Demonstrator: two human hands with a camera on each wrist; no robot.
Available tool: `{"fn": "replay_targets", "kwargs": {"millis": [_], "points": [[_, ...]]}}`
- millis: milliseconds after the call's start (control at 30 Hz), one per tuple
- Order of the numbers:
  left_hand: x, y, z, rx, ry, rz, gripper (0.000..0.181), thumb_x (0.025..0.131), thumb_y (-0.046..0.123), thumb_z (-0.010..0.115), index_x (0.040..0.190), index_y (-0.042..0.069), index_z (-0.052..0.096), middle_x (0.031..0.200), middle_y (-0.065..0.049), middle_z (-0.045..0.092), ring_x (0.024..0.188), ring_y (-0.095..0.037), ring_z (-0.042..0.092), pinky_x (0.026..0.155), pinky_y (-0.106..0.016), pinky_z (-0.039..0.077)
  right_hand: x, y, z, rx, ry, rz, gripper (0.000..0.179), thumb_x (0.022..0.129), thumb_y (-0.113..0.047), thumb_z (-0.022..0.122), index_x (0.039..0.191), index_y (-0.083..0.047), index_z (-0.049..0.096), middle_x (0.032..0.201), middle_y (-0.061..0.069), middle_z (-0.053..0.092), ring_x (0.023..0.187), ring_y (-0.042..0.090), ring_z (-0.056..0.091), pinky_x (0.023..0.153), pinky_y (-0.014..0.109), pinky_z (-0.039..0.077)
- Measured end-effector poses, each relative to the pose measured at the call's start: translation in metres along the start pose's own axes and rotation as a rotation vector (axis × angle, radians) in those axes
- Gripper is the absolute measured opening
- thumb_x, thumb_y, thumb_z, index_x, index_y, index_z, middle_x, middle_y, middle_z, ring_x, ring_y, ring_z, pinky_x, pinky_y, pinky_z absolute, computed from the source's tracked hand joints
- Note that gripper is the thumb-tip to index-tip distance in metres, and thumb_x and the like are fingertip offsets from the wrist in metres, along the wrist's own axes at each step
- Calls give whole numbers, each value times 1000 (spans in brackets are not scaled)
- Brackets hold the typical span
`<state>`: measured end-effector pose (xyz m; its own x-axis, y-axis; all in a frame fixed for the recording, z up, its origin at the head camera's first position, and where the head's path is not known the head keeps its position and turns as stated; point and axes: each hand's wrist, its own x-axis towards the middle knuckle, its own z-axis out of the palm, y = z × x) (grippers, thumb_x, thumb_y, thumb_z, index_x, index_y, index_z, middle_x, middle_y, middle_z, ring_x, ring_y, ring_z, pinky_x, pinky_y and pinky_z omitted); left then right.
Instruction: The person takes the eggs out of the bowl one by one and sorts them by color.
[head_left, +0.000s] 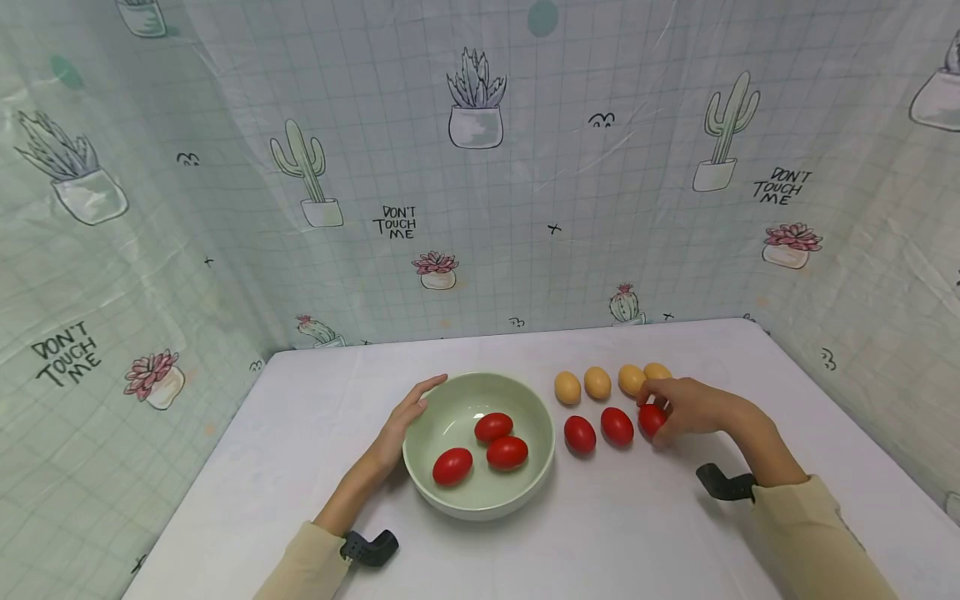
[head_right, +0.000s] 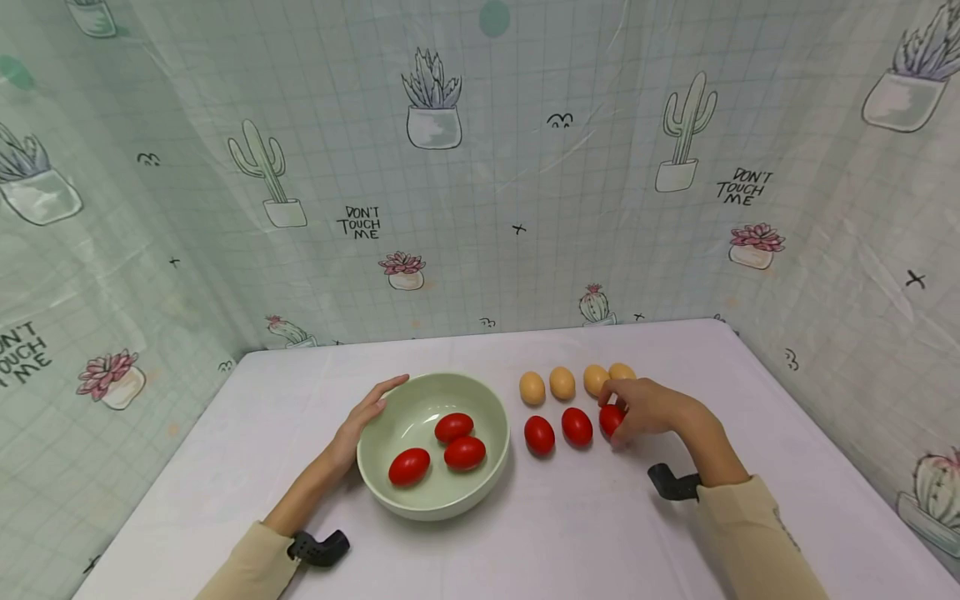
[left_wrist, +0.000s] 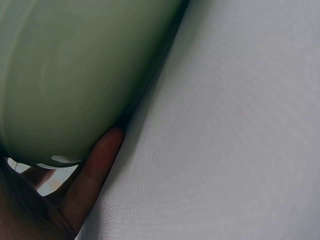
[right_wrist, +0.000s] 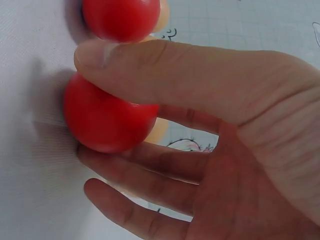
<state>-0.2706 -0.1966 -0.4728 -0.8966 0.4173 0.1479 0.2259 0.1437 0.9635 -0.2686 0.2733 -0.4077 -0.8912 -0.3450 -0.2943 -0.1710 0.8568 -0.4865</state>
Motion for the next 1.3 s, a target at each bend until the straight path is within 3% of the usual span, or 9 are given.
{"fn": "replay_targets", "kwargs": {"millis": [533,1300], "points": [[0,0,-1,15,8,0,52,112,27,23,161,16,34,167,-11,35,152,-36,36,107,-12,41,-7,3,-7,27,-44,21,69,76,-18,90,136,-10,58,119,13,64,110,29,58,85,46,60],[0,0,-1,5,4,-3,52,112,29,24,161,17,34,167,-12,35,152,-36,37,106,-12,42,-8,0,-8,25,-37,-1,59,80,-15,86,133,-9,59,119,10,64,108,26,59,86,45,60]]}}
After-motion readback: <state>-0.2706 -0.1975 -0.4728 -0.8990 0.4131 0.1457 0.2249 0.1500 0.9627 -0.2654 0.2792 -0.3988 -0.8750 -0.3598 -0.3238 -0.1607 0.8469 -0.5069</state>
